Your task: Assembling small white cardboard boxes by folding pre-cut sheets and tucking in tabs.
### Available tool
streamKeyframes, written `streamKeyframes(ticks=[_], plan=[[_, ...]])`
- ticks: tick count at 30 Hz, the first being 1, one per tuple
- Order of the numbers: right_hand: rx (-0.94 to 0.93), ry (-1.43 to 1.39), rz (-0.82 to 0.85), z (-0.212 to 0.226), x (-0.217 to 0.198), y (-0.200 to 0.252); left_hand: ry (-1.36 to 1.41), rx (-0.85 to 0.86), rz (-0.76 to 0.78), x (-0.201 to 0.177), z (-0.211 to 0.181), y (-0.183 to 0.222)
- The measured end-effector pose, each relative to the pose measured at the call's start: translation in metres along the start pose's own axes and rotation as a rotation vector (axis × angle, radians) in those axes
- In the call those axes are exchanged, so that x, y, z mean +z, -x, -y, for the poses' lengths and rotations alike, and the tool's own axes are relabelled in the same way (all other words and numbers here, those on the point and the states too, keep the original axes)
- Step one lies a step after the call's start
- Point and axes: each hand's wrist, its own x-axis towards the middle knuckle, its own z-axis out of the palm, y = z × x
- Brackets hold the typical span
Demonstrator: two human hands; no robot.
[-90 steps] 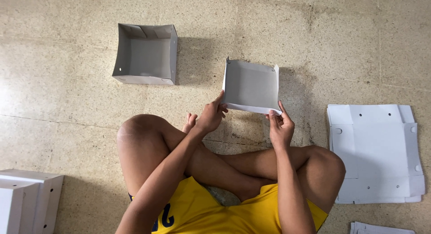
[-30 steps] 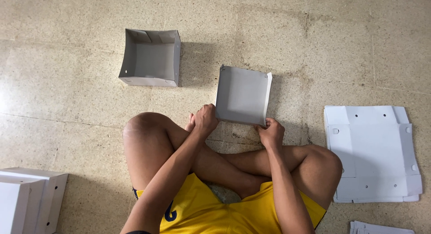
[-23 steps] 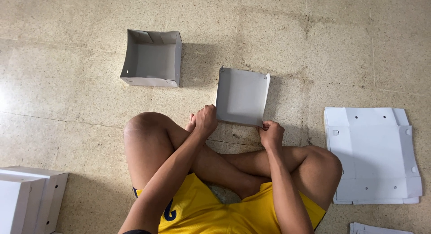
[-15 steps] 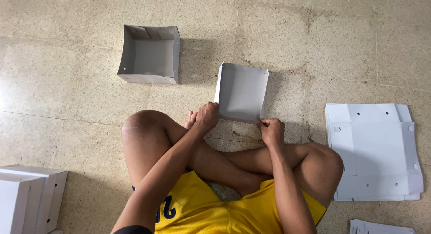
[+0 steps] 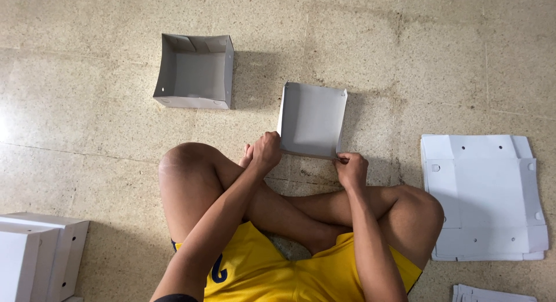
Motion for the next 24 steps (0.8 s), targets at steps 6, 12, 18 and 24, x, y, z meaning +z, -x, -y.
streamKeyframes(ticks=[6, 12, 18, 24], plan=[[-0.112, -0.106, -0.030, -0.003, -0.002, 0.000, 0.101, 0.019, 0.010, -0.013, 0.000, 0.008], [-0.020, -0.702, -0.228, 0.038, -0.022, 0.008, 0.430, 0.076, 0.083, -0.017, -0.012, 0.021], [-0.192, -0.760, -0.304, 0.036, -0.024, 0.000, 0.104, 0.342, -0.097, -0.050, -0.036, 0.046], [-0.211, -0.827, -0.305, 0.041, -0.025, 0.003, 0.156, 0.582, -0.060, -0.136, -0.108, 0.077]])
